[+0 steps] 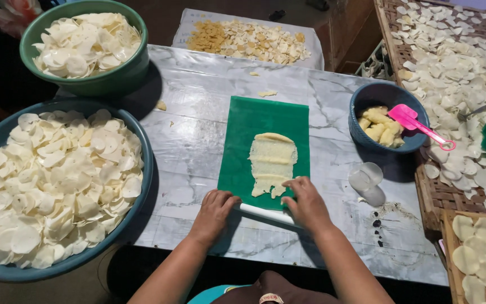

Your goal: Rolling out small portions of dough into thin sheets using a rolling pin

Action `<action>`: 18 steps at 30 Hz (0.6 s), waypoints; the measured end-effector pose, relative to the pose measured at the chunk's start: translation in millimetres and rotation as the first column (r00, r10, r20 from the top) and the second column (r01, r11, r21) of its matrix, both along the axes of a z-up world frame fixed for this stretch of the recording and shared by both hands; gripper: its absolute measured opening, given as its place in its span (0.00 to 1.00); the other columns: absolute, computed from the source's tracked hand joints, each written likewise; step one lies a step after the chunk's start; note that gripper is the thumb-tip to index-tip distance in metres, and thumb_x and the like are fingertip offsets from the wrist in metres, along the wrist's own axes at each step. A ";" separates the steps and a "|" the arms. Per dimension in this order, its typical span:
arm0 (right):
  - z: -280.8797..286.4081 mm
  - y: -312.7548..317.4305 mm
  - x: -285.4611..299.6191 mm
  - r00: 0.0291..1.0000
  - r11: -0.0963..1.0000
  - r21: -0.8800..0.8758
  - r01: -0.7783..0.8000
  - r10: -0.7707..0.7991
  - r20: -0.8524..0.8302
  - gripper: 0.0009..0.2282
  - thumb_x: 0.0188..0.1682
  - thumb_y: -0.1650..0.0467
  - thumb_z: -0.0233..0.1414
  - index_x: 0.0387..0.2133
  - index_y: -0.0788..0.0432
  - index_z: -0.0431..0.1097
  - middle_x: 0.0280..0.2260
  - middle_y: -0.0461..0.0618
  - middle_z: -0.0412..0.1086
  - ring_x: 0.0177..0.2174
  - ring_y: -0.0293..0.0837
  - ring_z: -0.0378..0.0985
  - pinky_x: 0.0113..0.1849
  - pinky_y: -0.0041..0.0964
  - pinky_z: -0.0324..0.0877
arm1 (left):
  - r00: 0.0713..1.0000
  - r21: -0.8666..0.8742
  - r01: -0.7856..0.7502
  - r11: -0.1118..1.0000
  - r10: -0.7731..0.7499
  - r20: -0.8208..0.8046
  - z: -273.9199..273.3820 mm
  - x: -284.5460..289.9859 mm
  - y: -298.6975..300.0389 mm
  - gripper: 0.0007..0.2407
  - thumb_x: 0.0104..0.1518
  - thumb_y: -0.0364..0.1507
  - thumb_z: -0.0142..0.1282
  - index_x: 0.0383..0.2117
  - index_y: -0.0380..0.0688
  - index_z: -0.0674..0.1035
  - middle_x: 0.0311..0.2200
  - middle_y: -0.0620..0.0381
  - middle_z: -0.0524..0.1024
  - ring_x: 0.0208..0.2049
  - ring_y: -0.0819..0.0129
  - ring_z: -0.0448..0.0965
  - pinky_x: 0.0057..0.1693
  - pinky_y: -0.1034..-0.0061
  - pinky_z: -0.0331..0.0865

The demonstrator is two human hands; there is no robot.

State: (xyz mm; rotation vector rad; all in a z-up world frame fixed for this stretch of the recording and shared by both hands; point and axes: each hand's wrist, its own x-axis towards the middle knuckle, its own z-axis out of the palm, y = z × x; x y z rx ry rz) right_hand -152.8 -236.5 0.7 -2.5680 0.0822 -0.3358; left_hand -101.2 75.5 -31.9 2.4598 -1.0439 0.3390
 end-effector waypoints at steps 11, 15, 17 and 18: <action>-5.4 17.4 51.9 0.996 0.994 -0.068 -0.089 0.090 0.007 0.03 0.50 0.65 0.54 0.34 0.48 0.71 0.33 0.47 0.68 0.38 0.55 0.79 0.40 0.46 0.76 | 0.998 -0.056 -0.003 0.998 0.000 -0.063 27.7 -5.3 1.3 0.17 0.57 0.25 0.49 0.51 0.62 0.73 0.44 0.61 0.73 0.53 0.62 0.73 0.67 0.62 0.59; 43.5 45.7 42.6 0.942 0.949 -0.019 -0.315 0.310 -0.130 0.07 0.49 0.69 0.57 0.40 0.49 0.74 0.40 0.48 0.67 0.36 0.53 0.76 0.32 0.49 0.69 | 0.993 -0.157 0.097 0.983 -0.106 -0.051 45.0 -6.8 2.8 0.21 0.43 0.17 0.50 0.47 0.46 0.76 0.43 0.50 0.71 0.46 0.51 0.70 0.63 0.57 0.60; 46.6 55.5 38.3 0.892 0.900 -0.054 -0.432 0.417 -0.177 0.10 0.45 0.68 0.63 0.39 0.46 0.74 0.39 0.47 0.64 0.33 0.53 0.76 0.29 0.50 0.69 | 0.993 -0.159 0.095 0.983 -0.104 -0.049 44.1 -6.6 2.7 0.21 0.43 0.17 0.51 0.47 0.46 0.76 0.43 0.51 0.71 0.46 0.51 0.70 0.62 0.58 0.61; 38.7 55.5 39.5 0.891 0.888 -0.089 -0.451 0.442 -0.100 0.08 0.45 0.71 0.61 0.36 0.50 0.72 0.36 0.50 0.65 0.32 0.55 0.74 0.28 0.51 0.67 | 0.993 -0.160 0.095 0.982 -0.105 -0.051 43.2 -6.4 2.6 0.20 0.44 0.18 0.51 0.47 0.46 0.76 0.43 0.50 0.71 0.46 0.51 0.70 0.62 0.58 0.60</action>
